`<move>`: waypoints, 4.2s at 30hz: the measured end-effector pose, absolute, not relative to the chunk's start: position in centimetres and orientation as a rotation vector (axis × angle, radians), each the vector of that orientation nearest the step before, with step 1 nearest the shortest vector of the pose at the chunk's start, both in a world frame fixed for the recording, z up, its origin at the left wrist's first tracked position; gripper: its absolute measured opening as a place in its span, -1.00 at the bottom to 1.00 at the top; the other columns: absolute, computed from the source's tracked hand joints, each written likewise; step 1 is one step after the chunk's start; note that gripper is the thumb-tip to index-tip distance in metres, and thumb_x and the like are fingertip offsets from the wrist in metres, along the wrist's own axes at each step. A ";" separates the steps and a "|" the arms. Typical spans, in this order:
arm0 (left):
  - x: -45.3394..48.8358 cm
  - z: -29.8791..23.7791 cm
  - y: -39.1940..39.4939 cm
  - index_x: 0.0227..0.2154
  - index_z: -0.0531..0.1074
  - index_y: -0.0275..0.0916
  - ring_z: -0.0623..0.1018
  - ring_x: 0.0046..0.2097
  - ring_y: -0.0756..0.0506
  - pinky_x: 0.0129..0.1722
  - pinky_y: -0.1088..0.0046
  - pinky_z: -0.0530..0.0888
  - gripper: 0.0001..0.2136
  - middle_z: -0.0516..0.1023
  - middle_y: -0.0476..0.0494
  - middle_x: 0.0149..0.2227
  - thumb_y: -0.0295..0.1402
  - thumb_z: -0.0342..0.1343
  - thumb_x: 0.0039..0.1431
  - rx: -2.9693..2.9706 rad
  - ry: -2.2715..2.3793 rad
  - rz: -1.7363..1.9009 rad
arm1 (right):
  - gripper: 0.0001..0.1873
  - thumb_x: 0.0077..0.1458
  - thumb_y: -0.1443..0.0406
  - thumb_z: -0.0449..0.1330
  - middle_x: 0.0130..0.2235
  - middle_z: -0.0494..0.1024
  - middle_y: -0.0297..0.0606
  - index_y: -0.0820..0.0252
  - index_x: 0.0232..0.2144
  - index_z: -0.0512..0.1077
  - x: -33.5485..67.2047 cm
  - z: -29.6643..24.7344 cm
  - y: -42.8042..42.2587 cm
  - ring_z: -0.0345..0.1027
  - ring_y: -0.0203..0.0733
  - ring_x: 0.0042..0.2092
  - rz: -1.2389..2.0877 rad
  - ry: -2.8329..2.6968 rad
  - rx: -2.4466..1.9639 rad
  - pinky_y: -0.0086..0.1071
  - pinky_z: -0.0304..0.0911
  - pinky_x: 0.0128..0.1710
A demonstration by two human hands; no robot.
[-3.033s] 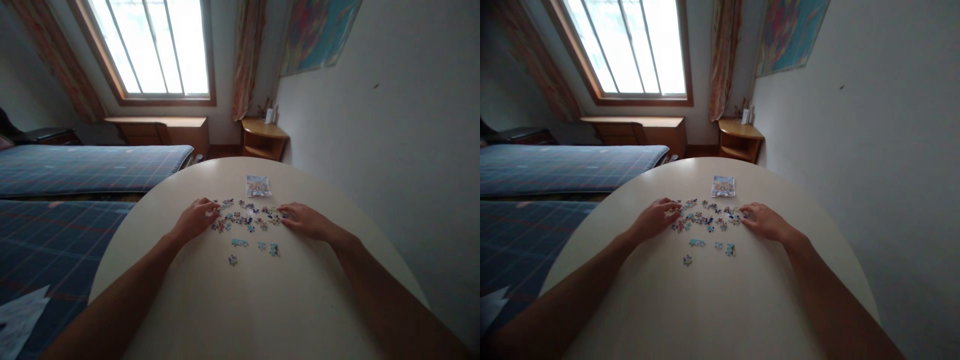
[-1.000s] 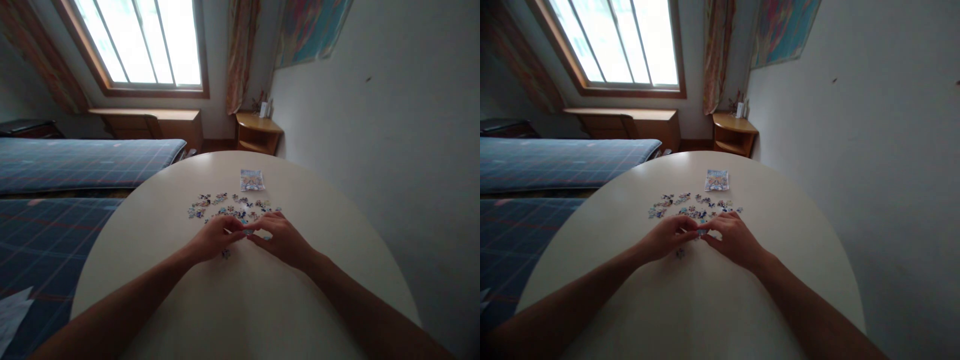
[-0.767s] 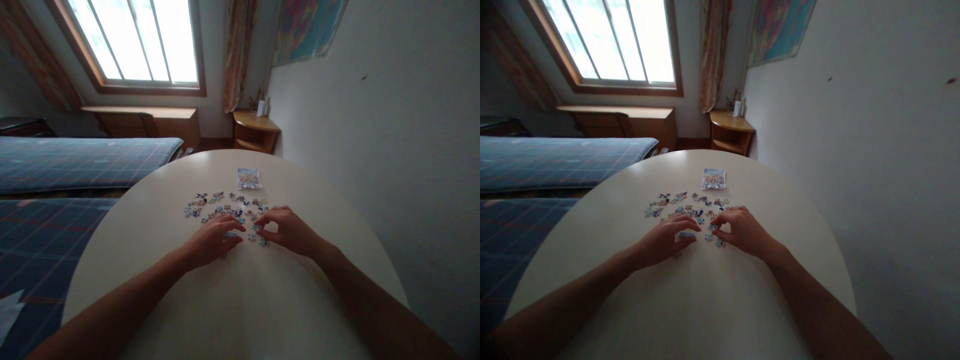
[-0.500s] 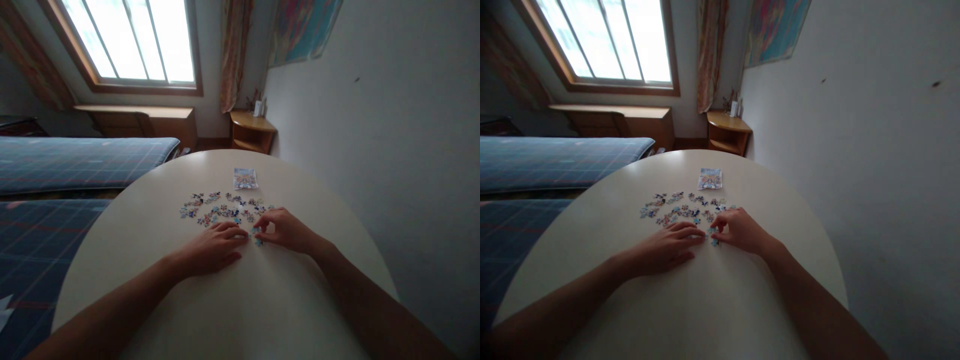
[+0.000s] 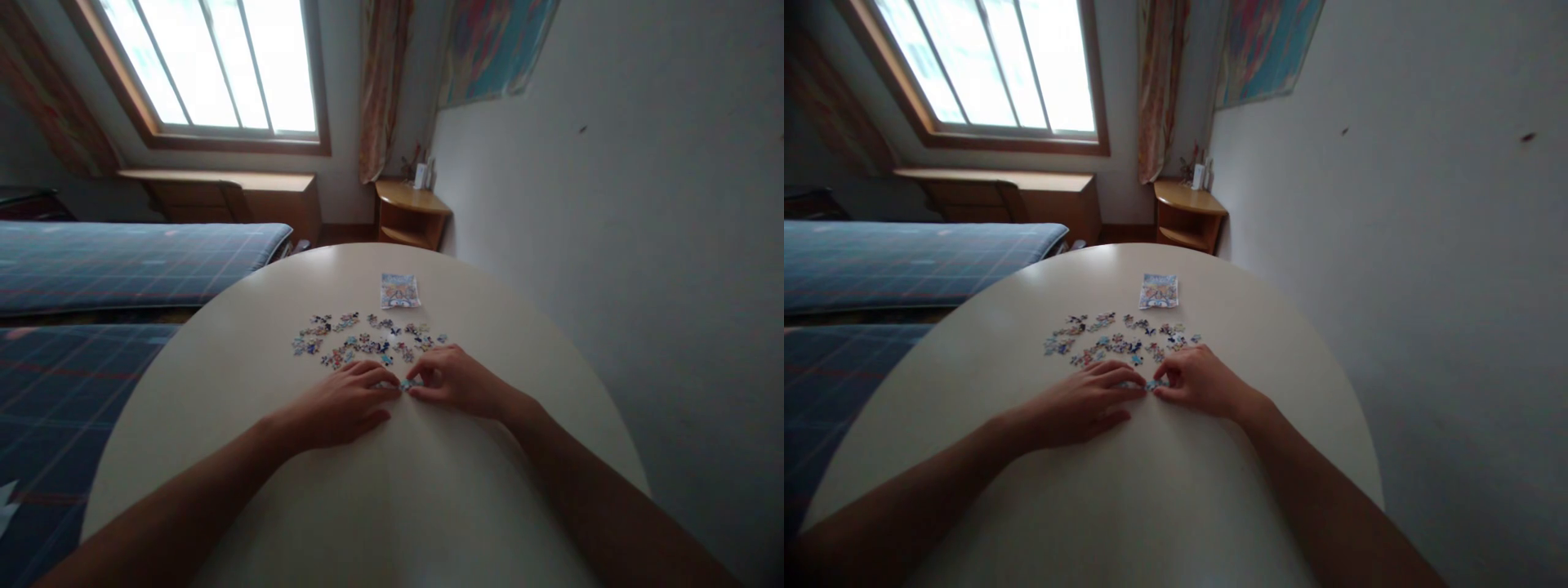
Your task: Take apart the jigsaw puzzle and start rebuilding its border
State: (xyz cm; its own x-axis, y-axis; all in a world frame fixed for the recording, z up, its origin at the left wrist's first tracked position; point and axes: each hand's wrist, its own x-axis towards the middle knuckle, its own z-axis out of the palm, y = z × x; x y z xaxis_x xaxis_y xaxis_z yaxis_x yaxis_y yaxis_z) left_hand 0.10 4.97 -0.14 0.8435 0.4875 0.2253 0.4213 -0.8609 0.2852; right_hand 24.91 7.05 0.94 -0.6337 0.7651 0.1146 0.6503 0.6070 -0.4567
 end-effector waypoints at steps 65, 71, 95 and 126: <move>1.7 -0.6 4.6 -0.06 0.45 -0.18 0.46 0.04 -0.17 0.11 0.18 0.34 -0.80 0.53 -0.15 -0.01 -0.29 0.03 0.35 2.902 0.831 0.521 | -0.89 0.10 0.28 0.31 -0.33 0.63 -0.31 0.04 -0.30 0.65 26.6 1.7 7.2 0.44 -0.29 -0.35 0.494 -2.683 -0.967 -0.40 0.25 -0.22; 2.6 -1.3 5.3 -0.29 0.52 -0.15 0.55 -0.12 -0.14 -0.02 0.25 0.42 -0.95 0.63 -0.04 -0.21 -0.32 0.21 0.22 2.726 1.083 0.672 | -0.92 0.08 0.24 0.33 -0.32 0.61 -0.31 0.08 -0.40 0.63 26.2 1.4 7.3 0.44 -0.30 -0.34 0.515 -2.627 -0.996 -0.38 0.25 -0.18; 3.1 -1.3 5.0 -0.30 0.52 -0.15 0.56 -0.13 -0.17 -0.05 0.23 0.47 -0.87 0.63 -0.06 -0.27 -0.50 0.18 0.12 2.621 1.213 0.658 | -0.86 0.08 0.38 0.25 -0.31 0.62 -0.28 0.10 -0.32 0.61 25.0 1.2 7.1 0.47 -0.26 -0.27 0.505 -2.632 -0.901 -0.37 0.29 -0.13; 2.9 -1.2 5.0 -0.32 0.52 -0.17 0.57 -0.17 -0.14 -0.11 0.29 0.49 -0.91 0.62 -0.07 -0.29 -0.48 0.16 0.16 2.633 1.189 0.678 | -0.83 0.08 0.39 0.24 -0.28 0.62 -0.29 0.08 -0.31 0.62 25.1 1.7 6.9 0.46 -0.25 -0.27 0.514 -2.679 -0.940 -0.37 0.27 -0.15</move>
State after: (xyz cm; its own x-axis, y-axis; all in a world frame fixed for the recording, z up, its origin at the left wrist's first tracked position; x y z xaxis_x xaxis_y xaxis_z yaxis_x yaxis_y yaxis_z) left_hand 2.91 4.99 -1.19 0.5780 0.7451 0.3328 0.6658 -0.6664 0.3356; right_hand 25.12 6.89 1.66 -0.7587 0.6401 0.1211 0.5498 0.7288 -0.4082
